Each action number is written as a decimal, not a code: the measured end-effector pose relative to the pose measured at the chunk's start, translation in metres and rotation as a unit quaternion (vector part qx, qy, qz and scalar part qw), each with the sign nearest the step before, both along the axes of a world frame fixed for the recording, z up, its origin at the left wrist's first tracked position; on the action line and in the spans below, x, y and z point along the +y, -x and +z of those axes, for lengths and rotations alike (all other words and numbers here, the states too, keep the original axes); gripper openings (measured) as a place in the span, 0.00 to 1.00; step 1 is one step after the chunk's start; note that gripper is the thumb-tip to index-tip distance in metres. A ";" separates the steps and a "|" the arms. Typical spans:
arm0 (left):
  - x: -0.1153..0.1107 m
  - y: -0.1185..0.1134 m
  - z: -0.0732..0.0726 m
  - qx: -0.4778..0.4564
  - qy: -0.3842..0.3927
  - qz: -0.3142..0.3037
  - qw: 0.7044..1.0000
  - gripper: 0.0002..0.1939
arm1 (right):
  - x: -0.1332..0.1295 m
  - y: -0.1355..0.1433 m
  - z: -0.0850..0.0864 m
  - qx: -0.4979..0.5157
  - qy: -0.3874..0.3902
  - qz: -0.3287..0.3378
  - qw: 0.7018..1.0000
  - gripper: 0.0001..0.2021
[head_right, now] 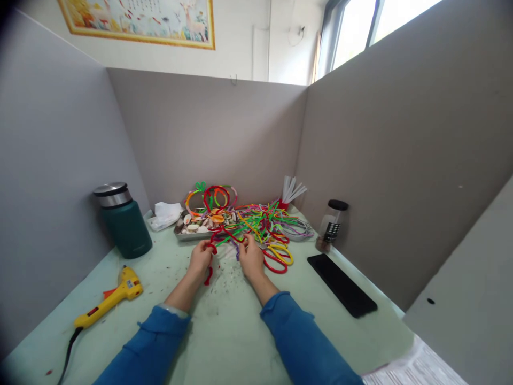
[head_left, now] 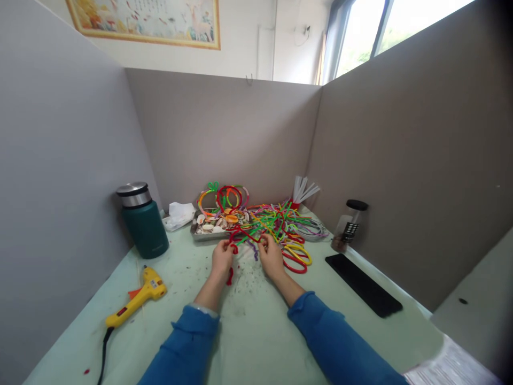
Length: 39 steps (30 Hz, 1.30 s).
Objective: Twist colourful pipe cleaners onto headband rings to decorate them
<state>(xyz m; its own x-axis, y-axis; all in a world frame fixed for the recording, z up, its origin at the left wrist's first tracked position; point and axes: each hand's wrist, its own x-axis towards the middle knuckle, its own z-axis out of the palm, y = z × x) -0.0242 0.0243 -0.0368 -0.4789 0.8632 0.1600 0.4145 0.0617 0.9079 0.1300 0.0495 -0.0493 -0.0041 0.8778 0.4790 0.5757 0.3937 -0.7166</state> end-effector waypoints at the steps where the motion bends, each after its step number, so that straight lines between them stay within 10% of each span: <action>1: 0.001 0.000 -0.001 -0.002 -0.024 -0.013 1.000 0.11 | -0.001 0.000 0.000 -0.016 0.002 -0.006 1.000 0.18; 8: -0.001 -0.003 -0.005 0.092 -0.073 -0.120 0.986 0.10 | -0.007 0.003 0.000 -0.194 -0.002 0.020 0.981 0.10; 15: -0.006 -0.007 -0.006 0.226 0.002 -0.174 0.959 0.09 | -0.004 0.001 -0.001 -0.101 0.000 0.008 0.995 0.11; 24: -0.002 -0.002 -0.003 0.197 -0.025 -0.179 0.964 0.17 | -0.009 0.004 -0.002 -0.113 -0.072 0.139 0.981 0.10; 33: -0.001 0.002 -0.002 0.088 -0.059 -0.102 0.989 0.17 | -0.010 0.003 0.001 -0.109 -0.063 0.097 0.987 0.09; 39: 0.006 -0.001 -0.013 0.017 -0.083 -0.172 0.981 0.14 | -0.009 0.004 0.002 -0.111 -0.077 0.104 0.985 0.12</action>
